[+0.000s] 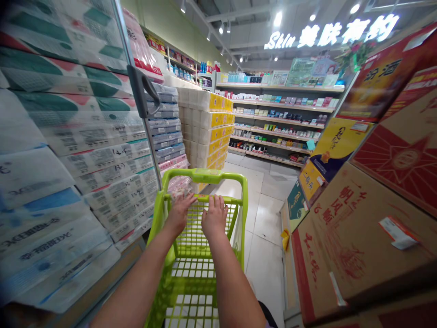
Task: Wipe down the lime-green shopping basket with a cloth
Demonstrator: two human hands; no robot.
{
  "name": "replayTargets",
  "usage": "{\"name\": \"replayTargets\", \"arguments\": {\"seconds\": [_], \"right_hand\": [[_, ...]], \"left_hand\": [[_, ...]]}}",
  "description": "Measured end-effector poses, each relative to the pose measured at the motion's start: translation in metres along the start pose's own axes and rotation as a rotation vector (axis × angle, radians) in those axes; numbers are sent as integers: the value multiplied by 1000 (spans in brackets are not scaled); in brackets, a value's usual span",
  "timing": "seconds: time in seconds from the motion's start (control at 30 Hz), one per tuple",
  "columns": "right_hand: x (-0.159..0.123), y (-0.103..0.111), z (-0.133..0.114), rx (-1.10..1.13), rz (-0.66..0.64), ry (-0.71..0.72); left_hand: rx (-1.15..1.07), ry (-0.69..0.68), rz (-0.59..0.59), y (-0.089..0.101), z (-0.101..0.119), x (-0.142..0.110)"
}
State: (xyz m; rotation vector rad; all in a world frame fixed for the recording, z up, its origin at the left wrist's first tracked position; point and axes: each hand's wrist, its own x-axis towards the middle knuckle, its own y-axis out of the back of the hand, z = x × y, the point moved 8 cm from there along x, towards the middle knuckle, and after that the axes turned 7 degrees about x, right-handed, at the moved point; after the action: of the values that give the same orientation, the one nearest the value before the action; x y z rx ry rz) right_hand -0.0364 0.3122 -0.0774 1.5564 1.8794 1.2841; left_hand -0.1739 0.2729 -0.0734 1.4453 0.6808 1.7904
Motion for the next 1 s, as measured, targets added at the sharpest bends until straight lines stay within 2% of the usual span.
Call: {"name": "replayTargets", "arguments": {"seconds": [0.07, 0.17, 0.23, 0.33, 0.37, 0.57, 0.7, 0.83, 1.0], "right_hand": [[0, 0, 0, 2, 0, -2], [0, -1, -2, 13, -4, -3], [0, -1, -4, 17, -7, -1], [0, -1, -6, 22, -12, -2], [0, 0, -6, 24, -15, -4], [0, 2, -6, 53, -32, -18], [0, 3, -7, 66, -37, -14], [0, 5, -7, 68, -37, -11], [-1, 6, -7, 64, -36, -10]], "left_hand": [[18, 42, 31, 2, -3, -1], [87, 220, 157, 12, -18, -6], [94, 216, 156, 12, -20, -7], [54, 73, 73, 6, -8, -3], [39, 64, 75, 8, -7, -2], [-66, 332, 348, 35, -22, -8], [-116, 365, 318, 30, -23, -8], [-171, 312, 241, 20, -19, -5], [-14, 75, 171, 21, 4, -1]]}}
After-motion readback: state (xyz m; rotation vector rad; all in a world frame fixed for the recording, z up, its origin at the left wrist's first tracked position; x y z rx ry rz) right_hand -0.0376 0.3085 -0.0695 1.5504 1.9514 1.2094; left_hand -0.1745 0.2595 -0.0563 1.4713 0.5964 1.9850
